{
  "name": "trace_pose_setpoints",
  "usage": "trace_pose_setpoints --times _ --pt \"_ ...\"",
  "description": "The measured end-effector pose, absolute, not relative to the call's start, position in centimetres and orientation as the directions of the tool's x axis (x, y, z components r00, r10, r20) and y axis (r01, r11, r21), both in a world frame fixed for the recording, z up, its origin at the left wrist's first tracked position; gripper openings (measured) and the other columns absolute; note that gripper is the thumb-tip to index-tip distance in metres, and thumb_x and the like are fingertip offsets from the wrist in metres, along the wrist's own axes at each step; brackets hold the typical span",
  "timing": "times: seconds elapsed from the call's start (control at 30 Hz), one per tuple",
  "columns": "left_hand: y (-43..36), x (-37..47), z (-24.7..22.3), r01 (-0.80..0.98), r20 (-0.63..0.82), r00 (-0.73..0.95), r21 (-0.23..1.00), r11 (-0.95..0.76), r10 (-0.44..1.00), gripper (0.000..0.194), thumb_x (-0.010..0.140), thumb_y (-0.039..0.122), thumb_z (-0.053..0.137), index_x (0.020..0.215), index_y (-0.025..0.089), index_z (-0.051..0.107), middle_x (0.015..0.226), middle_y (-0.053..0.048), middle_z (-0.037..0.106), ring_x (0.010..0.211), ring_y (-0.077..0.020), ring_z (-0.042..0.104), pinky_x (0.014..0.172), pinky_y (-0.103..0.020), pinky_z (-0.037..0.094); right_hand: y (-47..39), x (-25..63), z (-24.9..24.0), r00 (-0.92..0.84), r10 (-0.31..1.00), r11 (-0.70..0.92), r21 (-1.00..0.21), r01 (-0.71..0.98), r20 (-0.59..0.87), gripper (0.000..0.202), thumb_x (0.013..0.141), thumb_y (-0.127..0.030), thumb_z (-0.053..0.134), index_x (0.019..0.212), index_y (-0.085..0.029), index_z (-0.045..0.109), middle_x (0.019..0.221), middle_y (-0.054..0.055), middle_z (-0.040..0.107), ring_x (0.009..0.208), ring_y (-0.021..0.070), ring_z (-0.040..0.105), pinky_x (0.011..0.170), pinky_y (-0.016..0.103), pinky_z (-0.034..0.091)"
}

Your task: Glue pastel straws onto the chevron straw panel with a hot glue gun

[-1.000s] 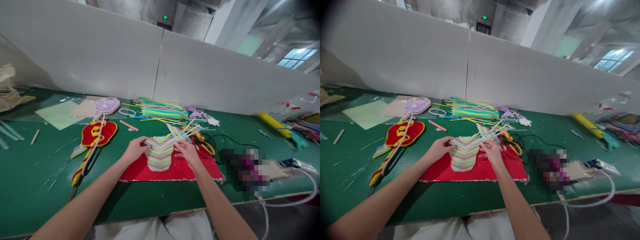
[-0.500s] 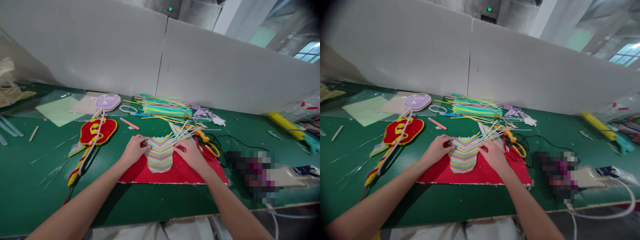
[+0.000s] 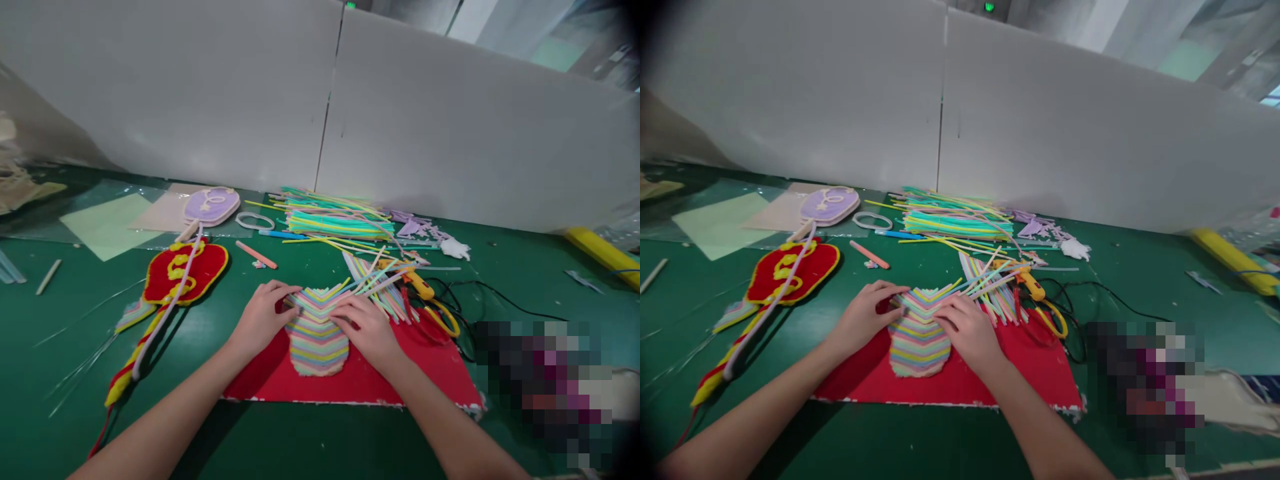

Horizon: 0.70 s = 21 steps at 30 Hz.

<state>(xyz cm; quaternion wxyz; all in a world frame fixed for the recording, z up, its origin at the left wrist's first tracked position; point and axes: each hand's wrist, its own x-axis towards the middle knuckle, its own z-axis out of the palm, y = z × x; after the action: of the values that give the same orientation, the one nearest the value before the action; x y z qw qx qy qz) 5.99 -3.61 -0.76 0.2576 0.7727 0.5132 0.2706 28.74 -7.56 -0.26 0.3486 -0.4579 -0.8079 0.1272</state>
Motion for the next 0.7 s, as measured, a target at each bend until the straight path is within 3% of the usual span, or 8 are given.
trace_pose_setpoints --times 0.17,0.3,0.43,0.7 --pt "-4.0 6.1 -0.4 0.687 0.216 0.309 0.623 -0.374 0.926 0.04 0.087 0.032 0.053 0.126 0.025 0.057 0.124 -0.007 0.057 0.115 -0.025 0.052 0.097 -0.04 0.043 -7.5 28.8 -0.4 -0.328 0.855 0.513 -0.551 0.658 0.402 0.008 0.087 -0.021 0.061 0.086 -0.022 0.068 0.085 0.004 0.065 0.085 0.0177 0.058 0.074 0.03 0.047" --pt "-5.6 6.9 -0.2 0.758 0.268 0.418 0.423 -0.496 0.868 0.053 0.093 0.037 0.044 0.143 0.023 0.036 0.149 -0.009 0.039 0.134 -0.0269 0.038 0.109 -0.048 0.032 -7.4 28.8 -0.4 -0.316 0.857 0.508 -0.556 0.659 0.408 0.007 0.087 -0.022 0.061 0.085 -0.021 0.068 0.085 0.004 0.066 0.084 0.0178 0.059 0.074 0.031 0.047" --pt "-7.1 7.7 -1.3 0.777 0.25 0.515 0.268 -0.57 0.82 0.064 0.094 0.041 0.039 0.15 0.022 0.017 0.156 -0.009 0.024 0.142 -0.026 0.026 0.112 -0.047 0.028 -7.5 28.6 -0.3 -0.311 0.854 0.51 -0.553 0.659 0.417 0.007 0.086 -0.02 0.061 0.085 -0.022 0.069 0.085 0.004 0.066 0.085 0.0176 0.059 0.074 0.03 0.048" --pt "-7.0 7.9 -1.3 0.762 0.205 0.587 0.186 -0.62 0.783 0.061 0.096 0.044 0.036 0.15 0.023 0.019 0.156 -0.007 0.021 0.142 -0.0266 0.023 0.114 -0.054 0.021 -7.7 28.7 -0.1 -0.292 0.868 0.489 -0.583 0.649 0.402 0.007 0.087 -0.019 0.061 0.085 -0.021 0.068 0.086 0.003 0.067 0.085 0.0174 0.06 0.075 0.03 0.049"
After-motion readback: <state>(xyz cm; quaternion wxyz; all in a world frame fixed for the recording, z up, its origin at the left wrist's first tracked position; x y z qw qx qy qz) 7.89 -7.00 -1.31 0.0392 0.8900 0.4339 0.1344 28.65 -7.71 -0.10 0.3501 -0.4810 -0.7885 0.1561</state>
